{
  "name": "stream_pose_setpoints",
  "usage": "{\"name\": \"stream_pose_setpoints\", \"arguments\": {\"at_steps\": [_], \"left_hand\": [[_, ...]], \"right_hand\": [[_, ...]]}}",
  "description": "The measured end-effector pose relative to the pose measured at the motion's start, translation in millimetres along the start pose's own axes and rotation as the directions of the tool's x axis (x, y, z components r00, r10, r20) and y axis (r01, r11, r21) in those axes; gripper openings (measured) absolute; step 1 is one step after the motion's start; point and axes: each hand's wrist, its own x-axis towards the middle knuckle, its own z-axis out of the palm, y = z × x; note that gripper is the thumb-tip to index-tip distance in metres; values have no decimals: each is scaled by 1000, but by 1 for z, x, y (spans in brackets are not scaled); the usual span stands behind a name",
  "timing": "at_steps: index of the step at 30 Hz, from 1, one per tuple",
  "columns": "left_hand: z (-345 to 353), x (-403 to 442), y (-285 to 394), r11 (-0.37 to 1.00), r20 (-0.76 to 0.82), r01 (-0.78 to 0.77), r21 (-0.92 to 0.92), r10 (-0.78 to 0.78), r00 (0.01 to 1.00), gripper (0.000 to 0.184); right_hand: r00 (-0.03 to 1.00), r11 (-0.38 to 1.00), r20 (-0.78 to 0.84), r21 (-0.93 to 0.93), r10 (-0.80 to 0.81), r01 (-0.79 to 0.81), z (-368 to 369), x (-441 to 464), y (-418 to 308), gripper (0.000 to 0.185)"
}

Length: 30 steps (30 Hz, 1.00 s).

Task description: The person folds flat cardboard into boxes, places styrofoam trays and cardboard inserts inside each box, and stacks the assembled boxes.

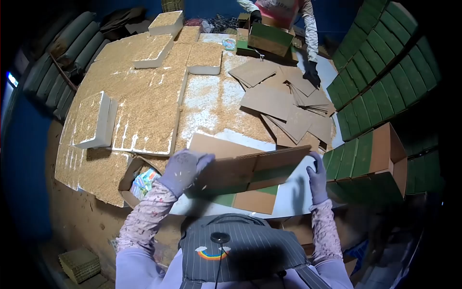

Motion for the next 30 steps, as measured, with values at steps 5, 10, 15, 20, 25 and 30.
{"name": "stream_pose_setpoints", "arguments": {"at_steps": [5, 10, 15, 20, 25, 30], "left_hand": [[-23, -2, 12, 895, 667, 350, -277, -83, 740, 46], [-4, -10, -13, 941, 409, 120, -315, 20, 912, 39], [-31, -11, 53, 995, 131, -99, 23, 96, 987, 62], [68, 18, 40, 732, 380, -653, 197, 557, 739, 64], [94, 34, 21, 766, -186, -388, 512, 540, 821, 65], [101, 43, 18, 908, -460, -114, 403, 308, 833, 69]], "right_hand": [[768, 599, 464, -485, -441, 637, 52, -14, -99, 53], [562, 446, 412, -349, -717, 824, 32, -39, -57, 28], [393, 561, 532, 197, -751, 804, 41, 25, -131, 35], [-154, 302, 959, 224, -238, 927, 139, 0, -70, 42], [253, 587, 865, 59, -434, 807, 68, 19, -95, 47], [467, 968, 882, -53, -71, 247, 2, 3, -43, 77]]}}
